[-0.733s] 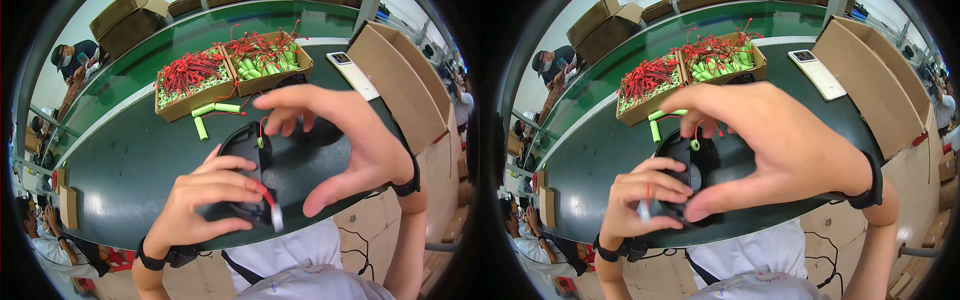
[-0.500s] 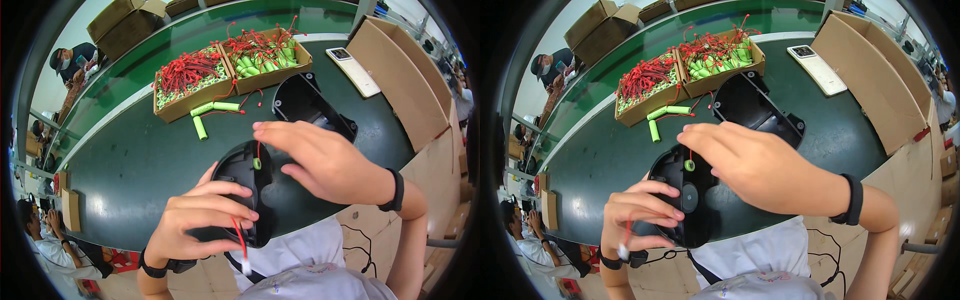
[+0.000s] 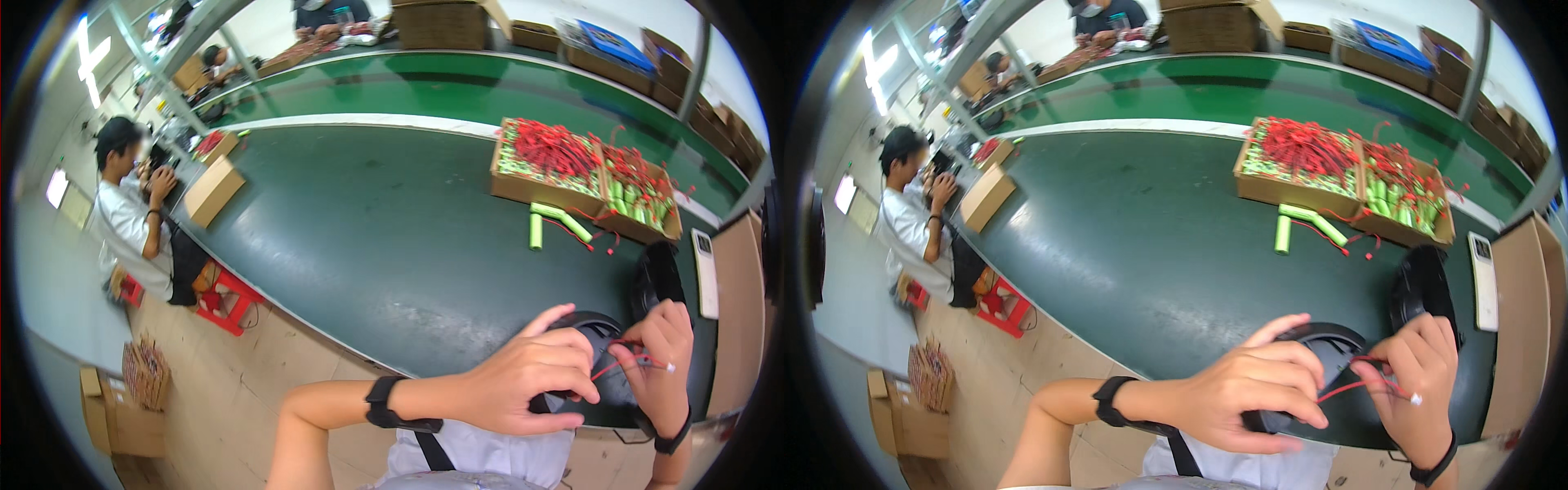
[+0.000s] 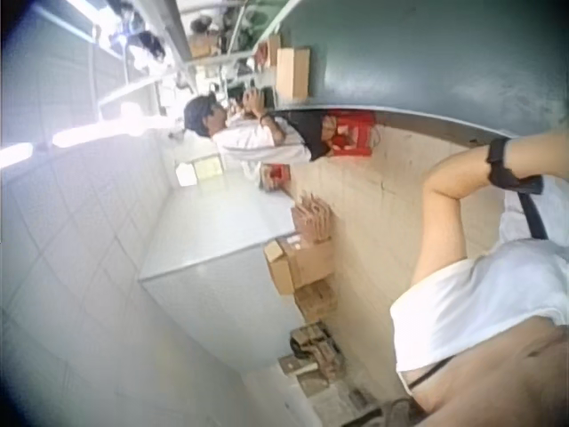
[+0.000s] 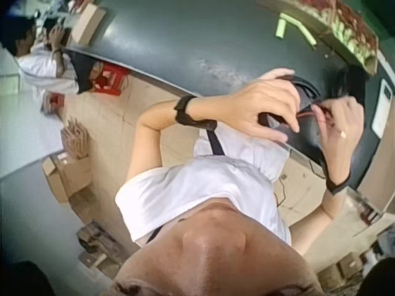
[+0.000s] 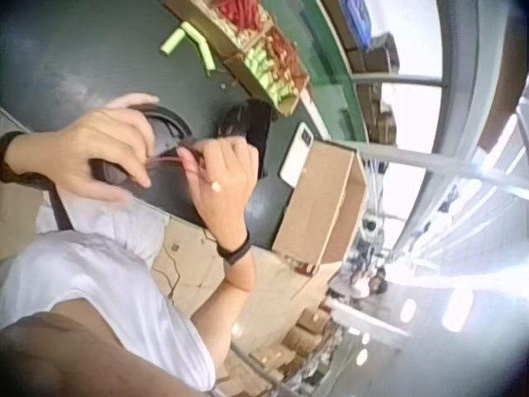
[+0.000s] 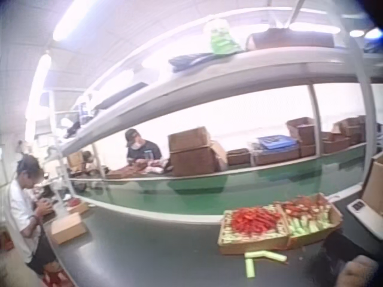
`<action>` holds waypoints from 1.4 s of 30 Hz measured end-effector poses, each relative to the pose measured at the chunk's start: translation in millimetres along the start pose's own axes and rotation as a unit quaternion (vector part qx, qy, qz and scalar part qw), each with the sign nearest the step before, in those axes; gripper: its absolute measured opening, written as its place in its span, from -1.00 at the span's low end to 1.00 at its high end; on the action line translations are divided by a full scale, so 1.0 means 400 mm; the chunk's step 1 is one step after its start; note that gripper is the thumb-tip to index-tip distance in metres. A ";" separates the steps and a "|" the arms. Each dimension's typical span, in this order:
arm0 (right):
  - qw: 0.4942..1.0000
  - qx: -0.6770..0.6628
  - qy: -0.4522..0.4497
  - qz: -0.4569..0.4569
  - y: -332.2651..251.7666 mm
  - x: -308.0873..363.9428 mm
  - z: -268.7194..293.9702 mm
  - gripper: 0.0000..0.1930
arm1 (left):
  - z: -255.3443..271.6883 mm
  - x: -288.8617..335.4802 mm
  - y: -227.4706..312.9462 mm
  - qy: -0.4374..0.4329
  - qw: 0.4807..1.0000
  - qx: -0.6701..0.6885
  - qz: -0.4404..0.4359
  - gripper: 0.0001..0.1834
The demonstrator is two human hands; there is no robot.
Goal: Assembling the internal components and outer casing of a small electronic device, possibly a wireless speaker or similar gadget.
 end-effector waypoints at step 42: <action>0.882 -0.442 0.086 -0.137 0.027 0.111 0.012 -0.81 | -0.104 -0.067 0.002 0.030 0.992 0.100 -0.075 -0.84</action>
Point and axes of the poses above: each hand's wrist, its own x-axis away from the middle knuckle, its own z-axis out of the back of the hand, y = z × x, the point moved 2 cm from there along -x, towards the middle knuckle, and after that the axes turned 3 degrees about -y, right-handed, at the moved point
